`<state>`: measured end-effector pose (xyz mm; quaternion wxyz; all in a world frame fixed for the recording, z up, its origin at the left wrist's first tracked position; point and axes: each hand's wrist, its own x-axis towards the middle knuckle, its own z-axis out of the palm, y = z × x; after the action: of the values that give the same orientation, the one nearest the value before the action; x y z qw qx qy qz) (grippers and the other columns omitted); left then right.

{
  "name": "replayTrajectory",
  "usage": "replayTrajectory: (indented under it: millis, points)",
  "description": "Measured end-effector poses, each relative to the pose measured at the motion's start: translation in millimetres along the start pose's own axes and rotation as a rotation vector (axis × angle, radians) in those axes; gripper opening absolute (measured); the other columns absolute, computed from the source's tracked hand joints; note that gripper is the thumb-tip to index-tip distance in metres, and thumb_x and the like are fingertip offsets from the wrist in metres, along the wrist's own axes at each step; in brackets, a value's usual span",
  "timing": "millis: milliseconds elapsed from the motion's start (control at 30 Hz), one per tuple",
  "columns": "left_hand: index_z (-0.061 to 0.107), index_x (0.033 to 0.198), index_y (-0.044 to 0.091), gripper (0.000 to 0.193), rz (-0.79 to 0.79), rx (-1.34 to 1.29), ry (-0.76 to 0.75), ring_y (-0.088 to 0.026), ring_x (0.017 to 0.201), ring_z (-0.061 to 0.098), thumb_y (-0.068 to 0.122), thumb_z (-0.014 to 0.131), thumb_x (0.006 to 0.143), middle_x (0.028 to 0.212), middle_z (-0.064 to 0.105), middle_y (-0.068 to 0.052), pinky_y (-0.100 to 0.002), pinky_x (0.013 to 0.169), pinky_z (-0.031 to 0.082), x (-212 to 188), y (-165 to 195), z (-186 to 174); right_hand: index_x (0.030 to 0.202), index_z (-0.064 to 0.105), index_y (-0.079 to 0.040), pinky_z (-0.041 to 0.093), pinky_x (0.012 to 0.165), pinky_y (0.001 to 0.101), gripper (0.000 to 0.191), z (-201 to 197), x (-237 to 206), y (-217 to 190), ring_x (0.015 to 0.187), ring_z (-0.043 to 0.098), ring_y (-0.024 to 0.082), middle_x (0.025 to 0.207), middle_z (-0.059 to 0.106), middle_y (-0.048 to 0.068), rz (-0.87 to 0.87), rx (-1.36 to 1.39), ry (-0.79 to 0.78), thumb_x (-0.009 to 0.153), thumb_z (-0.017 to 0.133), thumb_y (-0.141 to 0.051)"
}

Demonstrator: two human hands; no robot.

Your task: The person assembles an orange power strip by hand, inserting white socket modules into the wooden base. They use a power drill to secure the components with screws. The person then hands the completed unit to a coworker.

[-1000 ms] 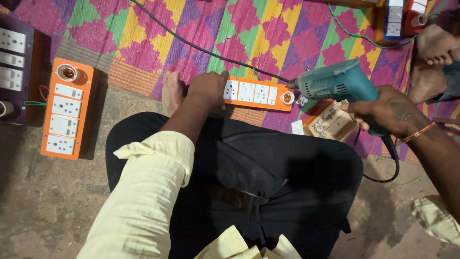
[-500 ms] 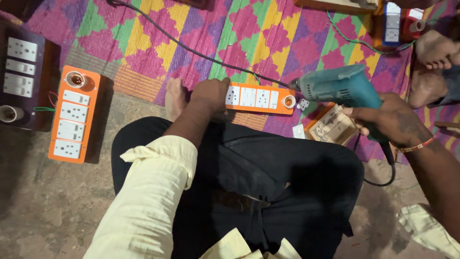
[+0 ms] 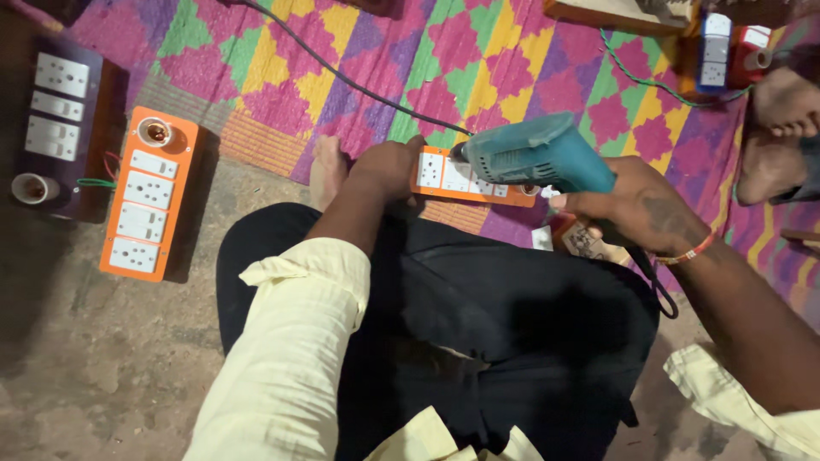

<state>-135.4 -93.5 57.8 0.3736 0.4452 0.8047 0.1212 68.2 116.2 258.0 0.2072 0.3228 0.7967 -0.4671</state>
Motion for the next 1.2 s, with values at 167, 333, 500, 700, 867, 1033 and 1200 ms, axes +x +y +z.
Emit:
replayTrajectory:
  millis: [167,333,500,700,867,1033,1200]
  points:
    - [0.048,0.135,0.005,0.088,0.011,0.0,-0.029,-0.039,0.108,0.067,0.022,0.093,0.061,0.111,0.071,-0.021,-0.049,0.09,0.055,8.8,-19.2,8.2,0.087,0.073,0.002,0.045,0.051,0.036,0.03,17.0,13.5,-23.3,0.053,0.057,0.017,0.062,0.061,0.008,0.127,-0.113,0.041,0.081,0.078,-0.026]
    - [0.057,0.131,0.006,0.064,-0.009,-0.092,0.026,-0.04,0.108,0.069,0.017,0.084,0.074,0.113,0.073,-0.02,-0.051,0.089,0.056,10.6,-26.5,10.1,0.078,0.069,0.003,0.044,0.051,0.0351,0.031,18.1,18.2,-33.2,0.051,0.058,0.018,0.059,0.062,0.008,0.084,-0.1,0.012,0.082,0.075,-0.027]
    - [0.057,0.128,0.006,0.071,0.0,-0.066,0.021,-0.039,0.107,0.069,0.012,0.088,0.065,0.112,0.072,-0.019,-0.05,0.088,0.056,3.9,-26.7,2.8,0.073,0.067,0.001,0.045,0.052,0.0344,0.033,22.7,22.8,-39.2,0.051,0.059,0.018,0.057,0.062,0.008,0.095,-0.199,0.03,0.082,0.076,-0.029]
    - [0.058,0.126,0.006,0.066,-0.003,-0.053,0.022,-0.038,0.106,0.07,0.012,0.086,0.067,0.111,0.073,-0.018,-0.05,0.086,0.057,1.4,-27.6,1.7,0.073,0.067,0.0,0.044,0.05,0.0355,0.032,24.5,25.6,-38.7,0.051,0.057,0.018,0.059,0.061,0.007,0.112,-0.137,0.031,0.082,0.074,-0.029]
    - [0.059,0.126,0.006,0.055,-0.01,-0.059,0.022,-0.037,0.105,0.071,0.014,0.081,0.076,0.11,0.073,-0.018,-0.05,0.086,0.057,5.2,-29.1,5.0,0.072,0.066,0.002,0.043,0.052,0.0369,0.035,22.4,27.2,-36.1,0.052,0.056,0.019,0.057,0.06,0.01,0.126,-0.163,0.01,0.083,0.075,-0.031]
    - [0.06,0.127,0.005,0.048,-0.03,-0.085,0.004,-0.037,0.105,0.071,0.014,0.075,0.083,0.108,0.075,-0.017,-0.05,0.086,0.058,2.3,-28.4,0.8,0.073,0.068,0.002,0.045,0.053,0.0367,0.035,24.4,30.0,-38.1,0.052,0.059,0.019,0.058,0.062,0.009,0.163,-0.188,0.029,0.082,0.075,-0.032]
    - [0.058,0.128,0.006,0.061,-0.035,-0.064,-0.01,-0.037,0.107,0.07,0.012,0.082,0.072,0.11,0.073,-0.017,-0.049,0.086,0.057,-3.8,-24.4,-6.1,0.073,0.068,0.0,0.046,0.052,0.0372,0.034,23.8,30.6,-39.4,0.053,0.059,0.019,0.059,0.063,0.008,0.176,-0.193,0.033,0.081,0.075,-0.032]
